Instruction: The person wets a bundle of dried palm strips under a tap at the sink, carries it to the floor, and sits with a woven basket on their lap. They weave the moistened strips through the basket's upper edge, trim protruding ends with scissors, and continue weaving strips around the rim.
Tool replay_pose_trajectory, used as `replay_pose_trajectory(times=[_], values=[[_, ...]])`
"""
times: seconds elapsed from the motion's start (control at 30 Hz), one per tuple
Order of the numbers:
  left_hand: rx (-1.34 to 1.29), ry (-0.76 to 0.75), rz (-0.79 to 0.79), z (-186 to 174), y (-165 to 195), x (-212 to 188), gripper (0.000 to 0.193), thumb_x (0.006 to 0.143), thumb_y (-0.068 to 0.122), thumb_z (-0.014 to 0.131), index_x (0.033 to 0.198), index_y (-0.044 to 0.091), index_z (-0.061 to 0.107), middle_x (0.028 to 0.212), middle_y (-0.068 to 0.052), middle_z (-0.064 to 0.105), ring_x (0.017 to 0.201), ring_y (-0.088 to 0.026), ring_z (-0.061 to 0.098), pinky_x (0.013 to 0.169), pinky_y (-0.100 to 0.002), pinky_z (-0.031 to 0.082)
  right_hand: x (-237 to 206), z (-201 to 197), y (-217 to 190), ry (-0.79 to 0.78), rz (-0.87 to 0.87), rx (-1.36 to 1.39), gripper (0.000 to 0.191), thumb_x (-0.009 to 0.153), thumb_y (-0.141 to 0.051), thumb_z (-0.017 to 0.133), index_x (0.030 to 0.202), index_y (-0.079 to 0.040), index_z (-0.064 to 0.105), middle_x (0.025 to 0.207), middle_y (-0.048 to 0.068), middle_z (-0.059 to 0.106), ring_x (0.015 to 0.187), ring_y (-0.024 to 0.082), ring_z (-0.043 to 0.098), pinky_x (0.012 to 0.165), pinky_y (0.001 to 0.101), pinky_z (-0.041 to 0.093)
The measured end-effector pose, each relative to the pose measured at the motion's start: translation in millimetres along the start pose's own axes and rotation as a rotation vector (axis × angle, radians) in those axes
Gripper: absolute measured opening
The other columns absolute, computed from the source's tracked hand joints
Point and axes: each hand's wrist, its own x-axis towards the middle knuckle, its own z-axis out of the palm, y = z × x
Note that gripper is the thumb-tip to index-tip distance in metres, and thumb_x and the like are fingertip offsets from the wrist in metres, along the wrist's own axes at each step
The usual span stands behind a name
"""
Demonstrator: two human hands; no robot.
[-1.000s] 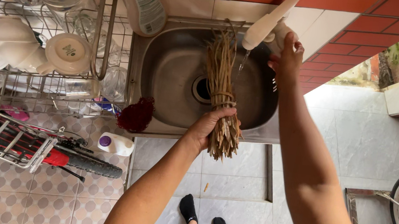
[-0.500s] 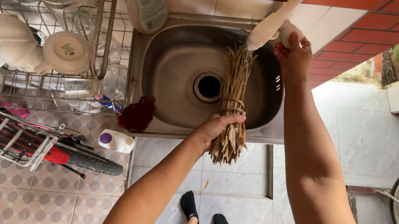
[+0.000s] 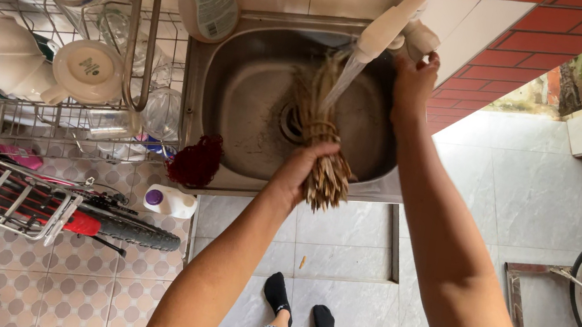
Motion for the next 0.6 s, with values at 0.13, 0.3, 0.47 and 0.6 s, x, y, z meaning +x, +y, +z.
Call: replay_pose_trajectory(times=[0.13,0.3,0.47,0.6], values=[[-0.092,0.063,0.058,-22,6,27,0.020,0.090,0.017,0.072,0.099,0.000,0.066,0.082,-0.015,0.074,0.071,-0.027,0.074,0.062,-0.041,0.064,-47,14,12,-0.361,-0.425,-0.118,0.037,0.090,0.004,0.065,0.127,0.003,0.068,0.119,0.015,0.075,0.109,0.021,0.070,0.095,0.0308,0.054],[-0.176,0.027,0.245,-26,16,51,0.028,0.093,0.013,0.075,0.118,0.005,0.066,0.101,-0.010,0.072,0.089,-0.025,0.072,0.074,-0.043,0.061,-80,9,-22,-0.985,0.263,-0.068,0.031,0.099,-0.003,0.053,0.125,0.001,0.069,0.111,0.013,0.076,0.097,0.019,0.074,0.084,0.0300,0.060],[-0.201,0.277,0.112,-9,28,56,0.048,0.090,0.025,0.072,0.132,0.007,0.060,0.119,-0.011,0.068,0.105,-0.028,0.068,0.084,-0.049,0.060,-81,3,-72,-0.958,0.271,-0.085,0.029,0.100,-0.002,0.052,0.124,0.001,0.068,0.112,0.013,0.076,0.100,0.020,0.075,0.088,0.0322,0.062],[-0.151,0.363,0.204,6,40,59,0.051,0.092,0.032,0.071,0.135,0.007,0.059,0.123,-0.011,0.067,0.108,-0.026,0.068,0.088,-0.046,0.059,-83,1,-90,-1.008,0.251,-0.156,0.028,0.101,-0.005,0.053,0.123,0.000,0.070,0.112,0.013,0.076,0.102,0.021,0.075,0.089,0.0324,0.063]])
